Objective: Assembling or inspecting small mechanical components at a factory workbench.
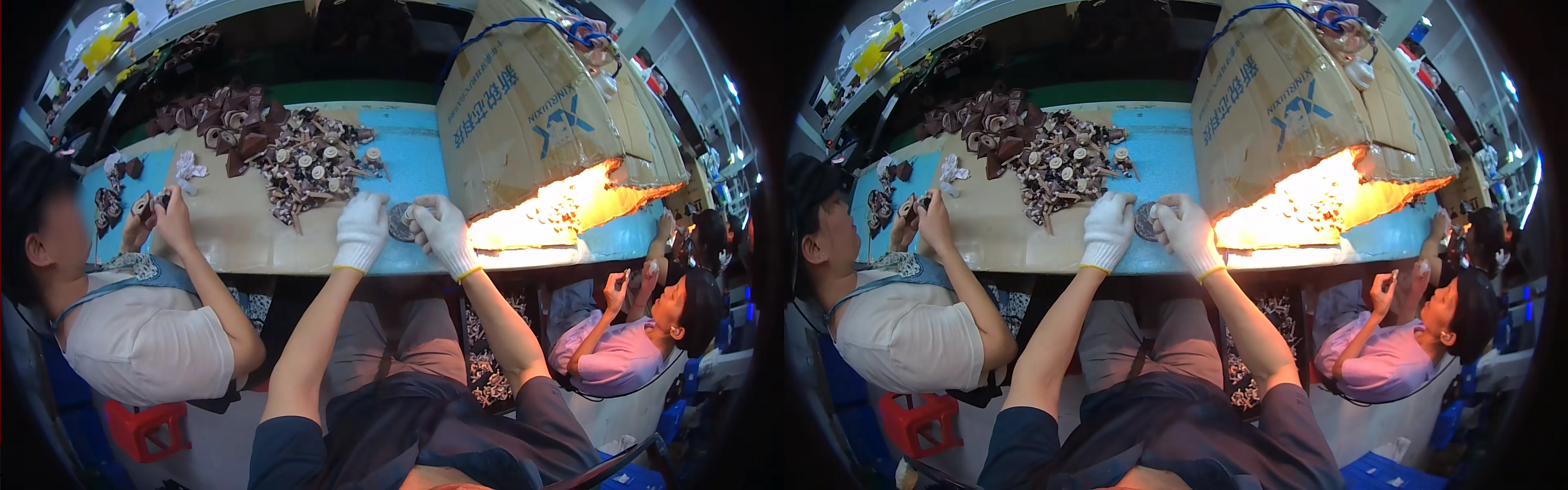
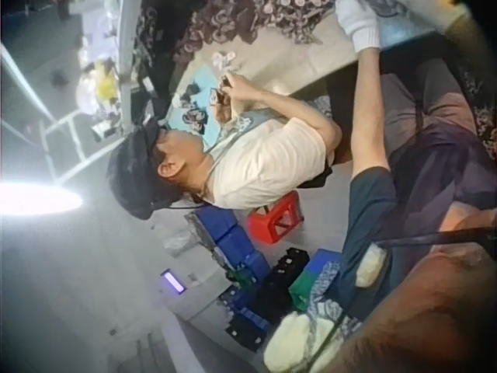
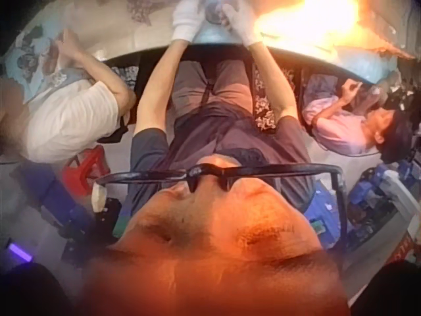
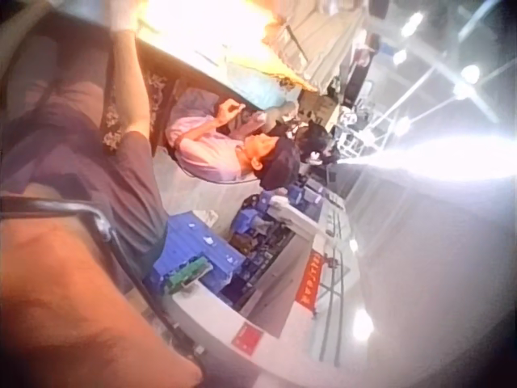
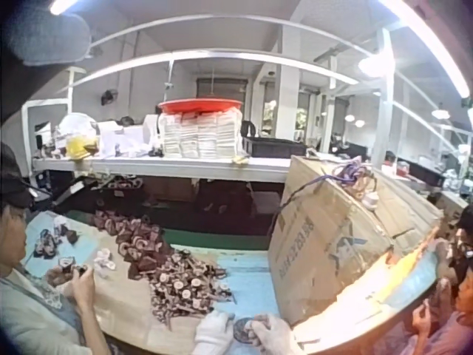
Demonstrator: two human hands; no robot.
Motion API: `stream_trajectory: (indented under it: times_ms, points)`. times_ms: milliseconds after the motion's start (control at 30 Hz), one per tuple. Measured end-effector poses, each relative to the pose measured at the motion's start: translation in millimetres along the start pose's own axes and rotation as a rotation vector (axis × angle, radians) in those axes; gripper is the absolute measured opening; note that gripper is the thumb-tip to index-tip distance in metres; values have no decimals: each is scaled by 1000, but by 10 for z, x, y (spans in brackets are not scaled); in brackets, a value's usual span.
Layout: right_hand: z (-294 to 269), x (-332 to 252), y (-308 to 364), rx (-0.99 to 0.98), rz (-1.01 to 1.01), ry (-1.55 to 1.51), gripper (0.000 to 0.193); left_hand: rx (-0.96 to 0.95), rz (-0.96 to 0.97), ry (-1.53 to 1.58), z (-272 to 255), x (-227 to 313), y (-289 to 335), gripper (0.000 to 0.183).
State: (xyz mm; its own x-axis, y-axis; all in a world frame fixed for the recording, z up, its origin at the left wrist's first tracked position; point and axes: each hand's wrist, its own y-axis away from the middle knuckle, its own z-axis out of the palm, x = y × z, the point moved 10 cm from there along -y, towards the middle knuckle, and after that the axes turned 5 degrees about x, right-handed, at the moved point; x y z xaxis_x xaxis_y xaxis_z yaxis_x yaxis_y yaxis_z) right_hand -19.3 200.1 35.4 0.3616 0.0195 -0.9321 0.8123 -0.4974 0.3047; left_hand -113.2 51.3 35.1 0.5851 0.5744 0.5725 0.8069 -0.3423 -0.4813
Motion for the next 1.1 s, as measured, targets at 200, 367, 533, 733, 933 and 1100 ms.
stream_trajectory:
  times_ms: [200,367,533,733,933,1100]
  points:
    - [46,19,-42,-39,49,71,34,-14,-20,10,3,-5,11,15]
    - [46,37,-70,-35,55,83,34,-25,-34,10,7,1,-8,15]
    - [78,6,-22,-60,42,95,39,-14,-21,7,-24,-17,-9,14]
    - [-371,-4,461,30,-52,49,42,24,88,-18,68,43,-37,13]
    - [-1579,1565,1284,118,4,355,39,1,118,6,100,3,45,19]
    - [-2653,3607,2443,195,484,1106,38,-76,72,-22,167,20,-2,22]
